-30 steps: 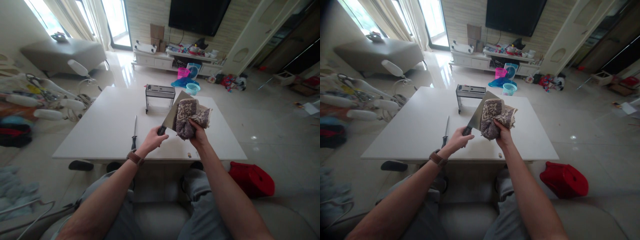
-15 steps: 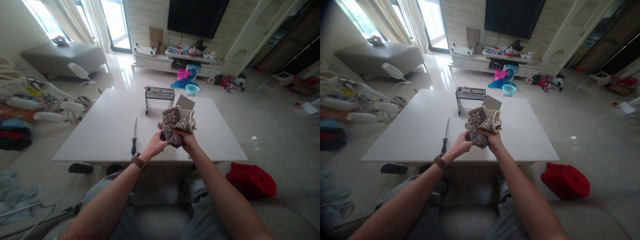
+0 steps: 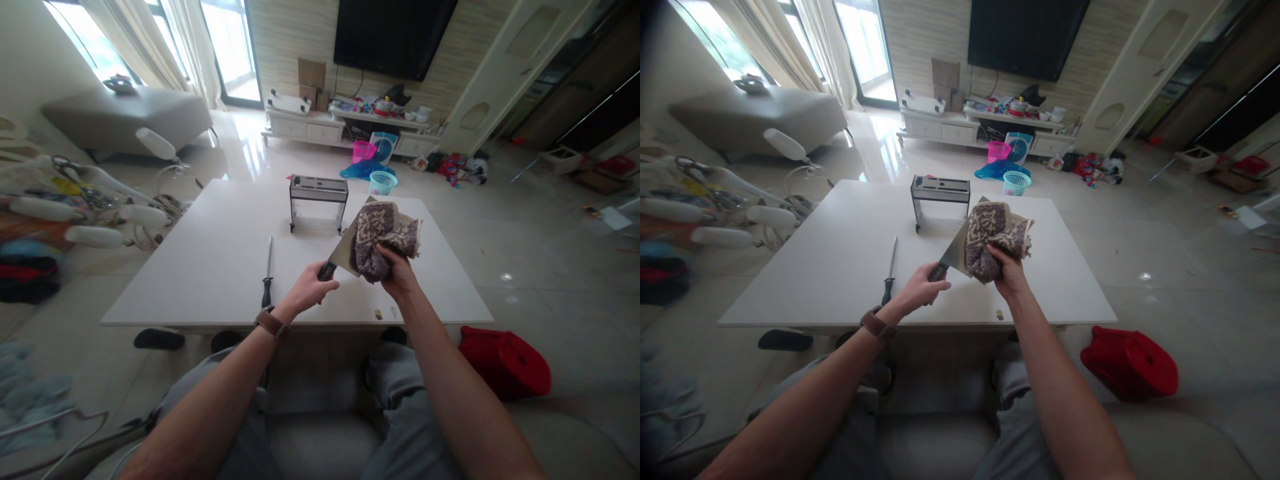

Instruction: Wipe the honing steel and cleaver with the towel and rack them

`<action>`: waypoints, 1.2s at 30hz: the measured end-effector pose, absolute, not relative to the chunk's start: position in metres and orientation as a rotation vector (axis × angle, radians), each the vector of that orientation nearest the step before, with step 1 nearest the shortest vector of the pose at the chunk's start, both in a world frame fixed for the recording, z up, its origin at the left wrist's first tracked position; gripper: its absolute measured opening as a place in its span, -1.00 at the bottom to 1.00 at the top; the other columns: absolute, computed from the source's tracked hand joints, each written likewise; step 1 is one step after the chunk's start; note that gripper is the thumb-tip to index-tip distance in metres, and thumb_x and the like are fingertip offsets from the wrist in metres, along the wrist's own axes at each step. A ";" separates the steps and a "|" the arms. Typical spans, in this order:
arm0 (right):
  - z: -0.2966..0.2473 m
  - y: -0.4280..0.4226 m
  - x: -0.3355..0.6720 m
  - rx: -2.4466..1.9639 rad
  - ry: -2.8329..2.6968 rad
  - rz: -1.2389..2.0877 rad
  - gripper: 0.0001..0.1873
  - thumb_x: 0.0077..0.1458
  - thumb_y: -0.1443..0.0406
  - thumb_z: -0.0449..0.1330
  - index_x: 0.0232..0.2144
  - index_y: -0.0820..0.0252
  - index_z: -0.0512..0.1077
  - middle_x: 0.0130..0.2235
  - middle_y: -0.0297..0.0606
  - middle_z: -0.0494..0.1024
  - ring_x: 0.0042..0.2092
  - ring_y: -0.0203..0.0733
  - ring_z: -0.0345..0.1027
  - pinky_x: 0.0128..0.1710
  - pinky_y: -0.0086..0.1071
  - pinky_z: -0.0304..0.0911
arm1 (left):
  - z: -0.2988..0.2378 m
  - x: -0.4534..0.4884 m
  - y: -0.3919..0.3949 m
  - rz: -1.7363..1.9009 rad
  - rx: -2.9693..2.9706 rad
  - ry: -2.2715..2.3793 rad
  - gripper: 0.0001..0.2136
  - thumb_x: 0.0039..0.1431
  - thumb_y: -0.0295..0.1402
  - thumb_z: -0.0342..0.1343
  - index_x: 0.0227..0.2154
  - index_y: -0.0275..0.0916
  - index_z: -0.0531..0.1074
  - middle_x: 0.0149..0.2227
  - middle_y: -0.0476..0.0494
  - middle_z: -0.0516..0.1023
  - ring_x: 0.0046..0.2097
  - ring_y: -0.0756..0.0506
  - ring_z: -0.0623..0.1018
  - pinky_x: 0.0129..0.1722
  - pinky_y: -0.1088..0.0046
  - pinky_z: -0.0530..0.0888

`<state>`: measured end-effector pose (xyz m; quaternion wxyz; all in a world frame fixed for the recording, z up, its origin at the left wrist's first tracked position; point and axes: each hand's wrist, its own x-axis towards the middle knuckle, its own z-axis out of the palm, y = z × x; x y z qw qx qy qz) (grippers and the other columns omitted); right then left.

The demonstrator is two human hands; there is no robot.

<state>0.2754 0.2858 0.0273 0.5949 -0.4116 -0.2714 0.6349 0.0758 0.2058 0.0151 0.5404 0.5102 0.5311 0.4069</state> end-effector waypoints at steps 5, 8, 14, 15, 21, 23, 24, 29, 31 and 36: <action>0.020 0.273 0.258 -1.019 -0.666 1.514 -0.56 -0.40 0.42 0.56 -0.34 0.19 0.60 -0.23 -0.27 0.75 -0.15 0.01 0.64 0.01 -0.04 0.60 | 0.011 0.080 0.204 0.946 1.269 1.291 -0.82 0.01 -0.34 0.22 -0.41 -0.21 0.29 -0.56 0.16 0.28 -0.62 0.09 0.35 -0.69 0.57 0.34; 0.016 0.271 0.252 -1.043 -0.661 1.505 -0.53 -0.45 0.44 0.57 -0.36 0.19 0.60 -0.25 -0.27 0.74 -0.17 0.01 0.64 -0.01 -0.04 0.60 | 0.012 0.078 0.205 0.928 1.302 1.316 -0.82 0.01 -0.33 0.22 -0.41 -0.21 0.29 -0.55 0.15 0.28 -0.61 0.08 0.35 -0.69 0.57 0.36; 0.015 0.289 0.271 -1.017 -0.649 1.412 -0.57 -0.40 0.44 0.53 -0.36 0.19 0.59 -0.30 -0.31 0.73 -0.20 -0.04 0.63 -0.02 -0.08 0.60 | 0.027 0.064 0.206 0.826 1.363 1.282 -0.81 0.03 -0.31 0.23 -0.41 -0.20 0.30 -0.57 0.16 0.24 -0.62 0.08 0.33 -0.70 0.58 0.33; 0.016 0.294 0.278 -0.998 -0.631 1.388 -0.59 -0.38 0.44 0.52 -0.35 0.19 0.59 -0.30 -0.31 0.73 -0.21 -0.05 0.63 -0.03 -0.10 0.61 | 0.029 0.061 0.206 0.803 1.384 1.282 -0.81 0.04 -0.30 0.23 -0.42 -0.21 0.31 -0.57 0.15 0.23 -0.62 0.08 0.33 -0.70 0.58 0.32; 0.021 0.305 0.298 -0.933 -0.552 1.383 -0.61 -0.27 0.39 0.49 -0.27 0.17 0.60 -0.23 -0.30 0.75 -0.16 -0.13 0.64 0.01 -0.19 0.60 | 0.026 0.055 0.205 0.751 1.410 1.276 -0.83 0.06 -0.26 0.23 -0.38 -0.22 0.39 -0.56 0.14 0.21 -0.60 0.06 0.33 -0.70 0.57 0.35; 0.020 0.298 0.290 -0.957 -0.558 1.444 -0.60 -0.27 0.39 0.50 -0.27 0.18 0.61 -0.22 -0.29 0.75 -0.15 -0.12 0.64 0.03 -0.19 0.59 | 0.024 0.057 0.205 0.768 1.389 1.276 -0.82 0.05 -0.27 0.23 -0.40 -0.22 0.37 -0.57 0.14 0.21 -0.61 0.07 0.33 -0.71 0.57 0.34; 0.020 0.293 0.284 -0.972 -0.567 1.468 -0.60 -0.29 0.40 0.51 -0.28 0.18 0.61 -0.22 -0.30 0.75 -0.15 -0.10 0.64 0.03 -0.17 0.59 | 0.024 0.058 0.206 0.781 1.374 1.277 -0.82 0.05 -0.28 0.24 -0.41 -0.22 0.35 -0.58 0.15 0.22 -0.62 0.07 0.32 -0.71 0.57 0.33; 0.009 0.268 0.244 -1.025 -0.599 1.540 -0.58 -0.39 0.43 0.55 -0.34 0.19 0.63 -0.24 -0.29 0.75 -0.17 -0.05 0.65 -0.01 -0.13 0.60 | 0.024 0.065 0.208 0.858 1.265 1.307 -0.85 0.04 -0.33 0.21 -0.41 -0.21 0.33 -0.64 0.17 0.26 -0.67 0.08 0.30 -0.72 0.59 0.28; 0.005 0.261 0.233 -1.040 -0.583 1.544 -0.55 -0.42 0.44 0.56 -0.34 0.21 0.63 -0.26 -0.28 0.75 -0.19 -0.05 0.64 -0.03 -0.12 0.60 | 0.023 0.065 0.209 0.869 1.248 1.318 -0.87 0.04 -0.33 0.19 -0.39 -0.21 0.35 -0.65 0.16 0.28 -0.68 0.07 0.31 -0.72 0.58 0.28; 0.002 0.266 0.235 -1.047 -0.556 1.537 -0.55 -0.45 0.46 0.54 -0.35 0.23 0.62 -0.29 -0.27 0.74 -0.24 -0.04 0.64 -0.04 -0.09 0.60 | 0.025 0.061 0.208 0.809 1.232 1.268 -0.84 0.04 -0.32 0.21 -0.38 -0.19 0.32 -0.67 0.16 0.29 -0.68 0.05 0.32 -0.71 0.57 0.29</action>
